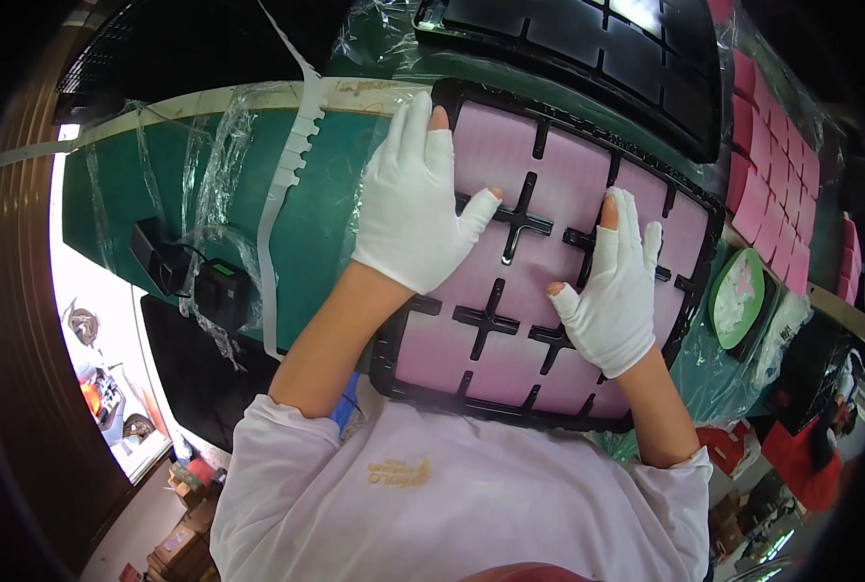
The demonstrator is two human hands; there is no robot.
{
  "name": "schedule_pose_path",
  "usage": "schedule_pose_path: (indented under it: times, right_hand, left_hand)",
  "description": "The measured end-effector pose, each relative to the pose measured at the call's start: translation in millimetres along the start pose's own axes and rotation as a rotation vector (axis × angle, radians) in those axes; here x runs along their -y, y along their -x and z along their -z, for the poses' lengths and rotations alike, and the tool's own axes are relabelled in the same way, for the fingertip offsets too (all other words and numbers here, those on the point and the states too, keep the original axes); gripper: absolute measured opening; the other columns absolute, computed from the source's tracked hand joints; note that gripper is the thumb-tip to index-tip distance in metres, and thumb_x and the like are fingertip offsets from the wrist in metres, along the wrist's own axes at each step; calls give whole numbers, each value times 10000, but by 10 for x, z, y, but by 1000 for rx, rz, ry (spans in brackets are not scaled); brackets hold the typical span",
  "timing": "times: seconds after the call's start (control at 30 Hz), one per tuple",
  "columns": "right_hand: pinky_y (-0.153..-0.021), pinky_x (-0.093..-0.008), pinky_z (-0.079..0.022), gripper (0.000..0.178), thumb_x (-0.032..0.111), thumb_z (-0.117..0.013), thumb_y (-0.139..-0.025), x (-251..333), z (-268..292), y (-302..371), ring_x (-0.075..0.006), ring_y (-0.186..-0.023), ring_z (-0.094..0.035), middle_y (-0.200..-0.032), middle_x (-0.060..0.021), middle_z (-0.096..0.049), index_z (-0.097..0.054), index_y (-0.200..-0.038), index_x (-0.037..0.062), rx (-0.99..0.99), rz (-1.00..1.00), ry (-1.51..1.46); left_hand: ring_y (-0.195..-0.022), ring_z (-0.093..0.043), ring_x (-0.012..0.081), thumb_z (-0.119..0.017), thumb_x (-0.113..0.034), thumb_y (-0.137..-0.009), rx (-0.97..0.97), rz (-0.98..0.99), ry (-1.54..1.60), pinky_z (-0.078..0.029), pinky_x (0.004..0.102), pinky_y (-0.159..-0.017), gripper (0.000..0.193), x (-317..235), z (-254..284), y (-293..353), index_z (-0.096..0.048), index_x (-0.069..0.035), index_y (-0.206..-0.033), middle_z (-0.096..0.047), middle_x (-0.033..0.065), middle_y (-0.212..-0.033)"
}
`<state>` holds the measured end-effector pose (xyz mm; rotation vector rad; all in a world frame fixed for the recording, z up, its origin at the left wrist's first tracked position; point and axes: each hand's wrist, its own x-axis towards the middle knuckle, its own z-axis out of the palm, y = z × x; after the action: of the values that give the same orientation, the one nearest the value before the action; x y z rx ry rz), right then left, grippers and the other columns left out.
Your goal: The person cleans a black plastic tray with a white cloth, then fits a pink foam insert into the tray by hand.
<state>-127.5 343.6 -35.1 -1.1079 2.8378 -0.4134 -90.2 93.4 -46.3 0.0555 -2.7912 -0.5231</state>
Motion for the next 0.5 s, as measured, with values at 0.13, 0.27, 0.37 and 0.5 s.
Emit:
schedule_pose_path:
  times: [0.13,0.27,0.37,0.5]
  right_hand:
    - [-1155,-687,-159,1115,551,-705,-802,85,-29,-75,-438,-1479,-284,-1553,-288,-332,-179,-1553,-84,-3,0,7]
    - [-1161,-687,-149,1104,555,-702,-804,165,-23,-149,-435,-1471,-302,-1538,-287,-357,-198,-1543,-92,0,11,27]
    - [-1164,-688,-139,1100,567,-702,-804,222,-27,-211,-432,-1462,-320,-1515,-289,-392,-217,-1535,-97,-21,29,16]
    - [-1153,-703,-151,1097,580,-704,-798,280,-36,-278,-433,-1441,-352,-1484,-264,-441,-236,-1529,-89,-25,65,16]
  left_hand:
    - [-1285,-474,504,-651,-235,-893,-14,-3,96,-424,518,-1064,613,48,0,17,-477,131,-1353,-422,371,-1423]
    - [-1272,-481,510,-608,-181,-910,-25,-19,132,-438,520,-1048,541,82,-14,25,-491,81,-1368,-425,369,-1422]
    - [-1265,-485,510,-592,-158,-916,-27,-12,142,-445,514,-1042,515,82,-17,22,-494,67,-1370,-430,359,-1424]
    - [-1248,-498,505,-586,-131,-909,-36,-14,147,-450,511,-1034,492,74,-9,25,-509,55,-1358,-435,356,-1420]
